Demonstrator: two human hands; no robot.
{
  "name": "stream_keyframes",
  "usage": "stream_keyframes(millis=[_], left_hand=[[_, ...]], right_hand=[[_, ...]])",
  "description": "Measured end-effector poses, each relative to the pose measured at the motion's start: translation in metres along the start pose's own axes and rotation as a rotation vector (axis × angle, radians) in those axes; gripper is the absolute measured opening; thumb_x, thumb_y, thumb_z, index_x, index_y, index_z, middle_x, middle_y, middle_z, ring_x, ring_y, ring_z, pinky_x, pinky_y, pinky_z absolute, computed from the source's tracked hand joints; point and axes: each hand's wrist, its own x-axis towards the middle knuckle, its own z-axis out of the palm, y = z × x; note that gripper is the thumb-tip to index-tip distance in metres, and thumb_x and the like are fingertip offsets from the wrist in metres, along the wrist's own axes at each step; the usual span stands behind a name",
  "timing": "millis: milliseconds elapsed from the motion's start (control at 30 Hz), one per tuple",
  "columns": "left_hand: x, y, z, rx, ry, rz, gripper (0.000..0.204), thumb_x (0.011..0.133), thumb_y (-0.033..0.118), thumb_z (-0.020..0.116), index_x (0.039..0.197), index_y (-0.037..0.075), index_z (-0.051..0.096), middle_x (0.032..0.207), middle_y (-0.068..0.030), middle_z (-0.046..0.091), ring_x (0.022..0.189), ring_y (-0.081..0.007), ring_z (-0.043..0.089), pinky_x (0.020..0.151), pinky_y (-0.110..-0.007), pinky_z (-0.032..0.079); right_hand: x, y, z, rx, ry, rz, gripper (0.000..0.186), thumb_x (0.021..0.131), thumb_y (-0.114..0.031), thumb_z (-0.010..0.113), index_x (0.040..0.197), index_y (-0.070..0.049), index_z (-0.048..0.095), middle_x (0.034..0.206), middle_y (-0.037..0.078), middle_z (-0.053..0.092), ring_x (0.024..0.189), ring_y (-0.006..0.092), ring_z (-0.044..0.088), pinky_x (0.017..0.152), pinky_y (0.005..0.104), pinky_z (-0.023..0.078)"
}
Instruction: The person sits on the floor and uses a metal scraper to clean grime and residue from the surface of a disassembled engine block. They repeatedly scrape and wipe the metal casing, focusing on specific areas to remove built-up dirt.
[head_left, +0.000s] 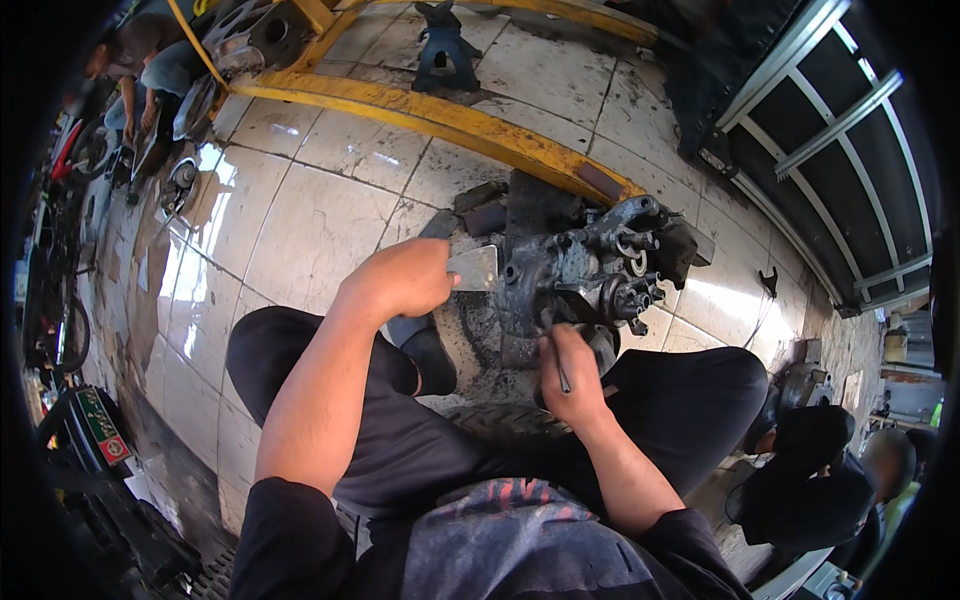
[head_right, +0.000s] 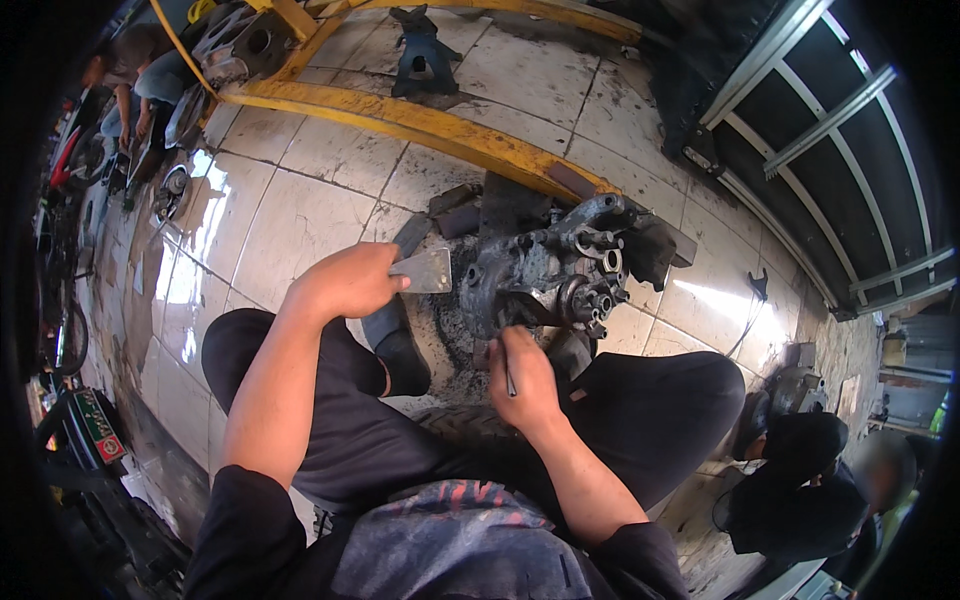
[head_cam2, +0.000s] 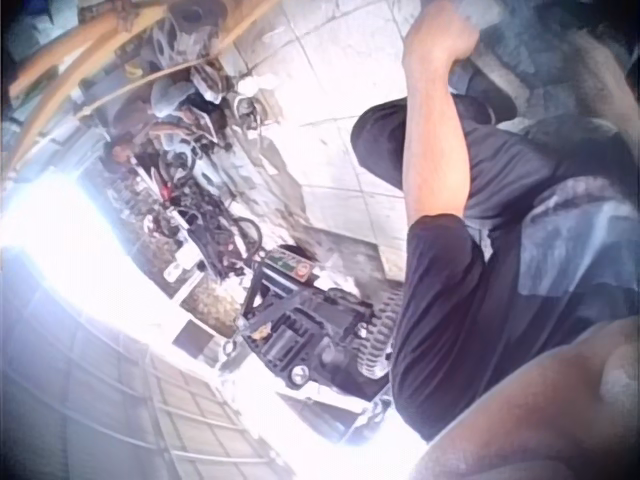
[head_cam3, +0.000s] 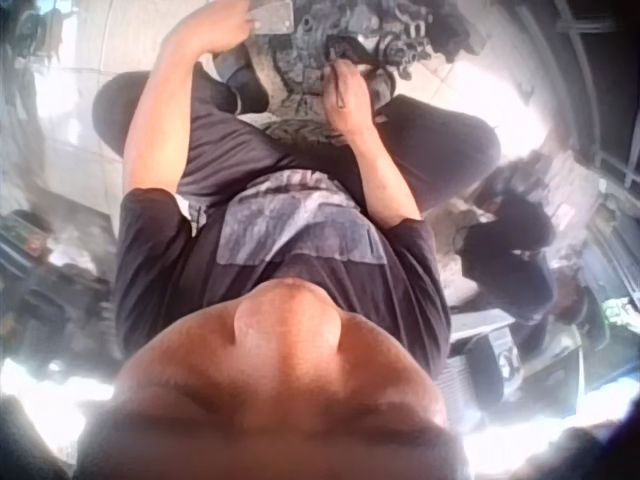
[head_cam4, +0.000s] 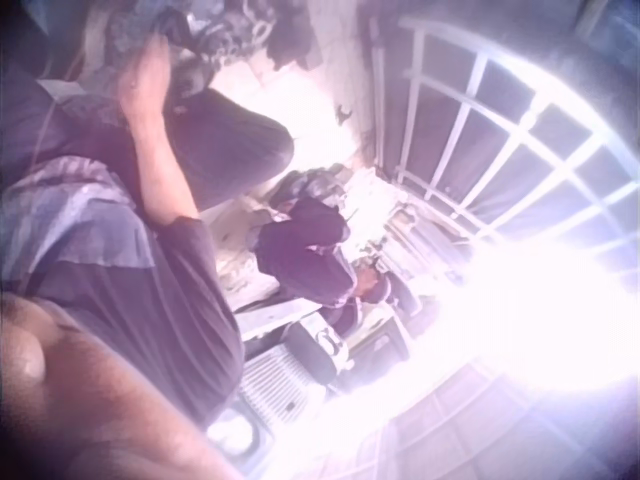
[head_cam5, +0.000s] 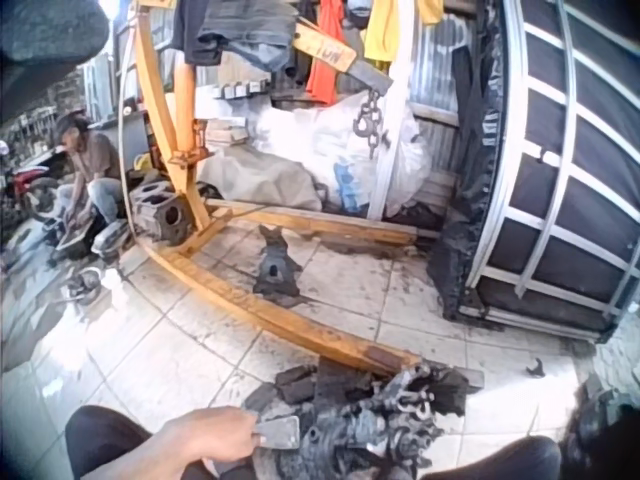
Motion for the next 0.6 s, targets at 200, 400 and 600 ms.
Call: stream_keyframes(millis=[200,400,600], left_hand=[[-0.003,0.005,-0.007,0.014,-0.043,-0.011,0.038,0.104,0.031,0.063,0.115,-0.005,0.067,0.112,-0.0265,0.073,0.110,-0.0442,0.069,0.093,-0.052,0.053],[-0.009,0.003,-0.008,-0.020,-0.054,-0.022,0.038,0.104,0.032,0.064,0.115,-0.004,0.067,0.112,-0.0263,0.073,0.110,-0.0436,0.069,0.094,-0.051,0.053],[-0.008,0.003,-0.014,-0.022,-0.061,-0.021,0.039,0.103,0.033,0.064,0.117,-0.004,0.067,0.112,-0.0260,0.074,0.110,-0.0431,0.070,0.094,-0.051,0.053]], right_hand=[[0.005,0.013,-0.003,0.230,-0.159,0.150,0.010,0.101,-0.007,0.058,0.098,0.002,0.055,0.096,0.027,0.057,0.090,0.0525,0.059,0.076,0.0565,0.049],[-0.001,0.000,0.009,-0.095,0.017,-0.022,0.012,0.101,-0.005,0.056,0.096,0.005,0.053,0.095,0.029,0.056,0.091,0.0528,0.057,0.078,0.0554,0.047],[0.006,0.003,-0.004,0.131,-0.109,0.164,0.017,0.104,-0.010,0.058,0.102,0.007,0.062,0.094,0.028,0.066,0.090,0.0486,0.064,0.079,0.0466,0.051]])
